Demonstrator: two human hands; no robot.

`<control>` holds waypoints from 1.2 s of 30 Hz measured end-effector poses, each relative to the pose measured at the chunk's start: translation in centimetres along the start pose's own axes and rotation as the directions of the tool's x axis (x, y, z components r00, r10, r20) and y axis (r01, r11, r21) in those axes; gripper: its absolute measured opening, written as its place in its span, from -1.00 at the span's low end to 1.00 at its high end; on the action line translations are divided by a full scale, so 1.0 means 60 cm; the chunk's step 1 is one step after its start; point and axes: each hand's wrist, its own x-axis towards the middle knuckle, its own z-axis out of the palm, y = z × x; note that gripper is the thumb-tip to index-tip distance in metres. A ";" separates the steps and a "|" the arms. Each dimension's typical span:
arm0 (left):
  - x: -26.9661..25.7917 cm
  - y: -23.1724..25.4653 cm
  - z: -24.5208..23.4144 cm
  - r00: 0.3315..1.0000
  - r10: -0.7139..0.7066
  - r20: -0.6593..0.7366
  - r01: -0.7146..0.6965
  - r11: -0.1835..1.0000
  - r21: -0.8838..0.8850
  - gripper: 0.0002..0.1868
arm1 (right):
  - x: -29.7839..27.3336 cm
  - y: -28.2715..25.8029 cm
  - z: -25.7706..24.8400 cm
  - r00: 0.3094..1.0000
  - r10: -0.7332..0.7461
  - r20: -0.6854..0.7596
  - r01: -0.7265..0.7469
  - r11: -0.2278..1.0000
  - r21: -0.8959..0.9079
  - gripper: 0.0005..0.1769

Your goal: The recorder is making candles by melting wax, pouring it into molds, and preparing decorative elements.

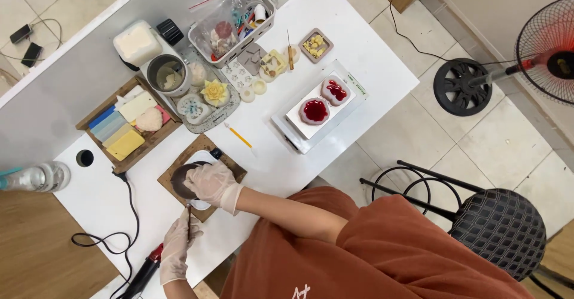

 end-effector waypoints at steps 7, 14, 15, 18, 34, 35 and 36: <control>0.006 -0.038 0.030 0.986 0.090 -0.142 -0.103 0.991 -0.090 -0.51 | 0.029 0.018 -0.002 0.992 -0.092 0.087 0.088 0.995 0.046 -0.66; -0.046 0.004 0.076 0.967 0.075 -0.243 -0.112 0.984 -0.140 -0.57 | 0.065 0.055 0.010 0.989 -0.144 0.023 0.144 0.990 -0.010 -0.70; -0.053 0.005 0.078 0.965 0.060 -0.253 -0.100 0.984 -0.145 -0.56 | 0.060 0.056 0.008 0.989 -0.145 0.034 0.145 0.989 0.009 -0.69; -0.063 0.016 0.085 0.965 -0.004 -0.263 -0.045 0.983 -0.178 -0.58 | 0.068 0.054 -0.019 0.978 -0.162 0.131 0.176 0.979 -0.105 -0.74; -0.054 0.003 0.084 0.974 0.103 -0.202 -0.114 0.993 -0.042 -0.40 | 0.048 0.030 -0.003 0.980 -0.181 0.081 0.191 0.973 -0.132 -0.80; -0.050 0.000 0.082 0.974 0.136 -0.182 -0.146 0.989 -0.039 -0.40 | 0.051 0.025 0.001 0.978 -0.200 0.059 0.207 0.962 -0.175 -0.84; -0.048 -0.008 0.083 0.974 0.165 -0.159 -0.173 0.984 -0.040 -0.39 | 0.050 0.022 0.005 0.975 -0.218 0.044 0.222 0.950 -0.221 -0.87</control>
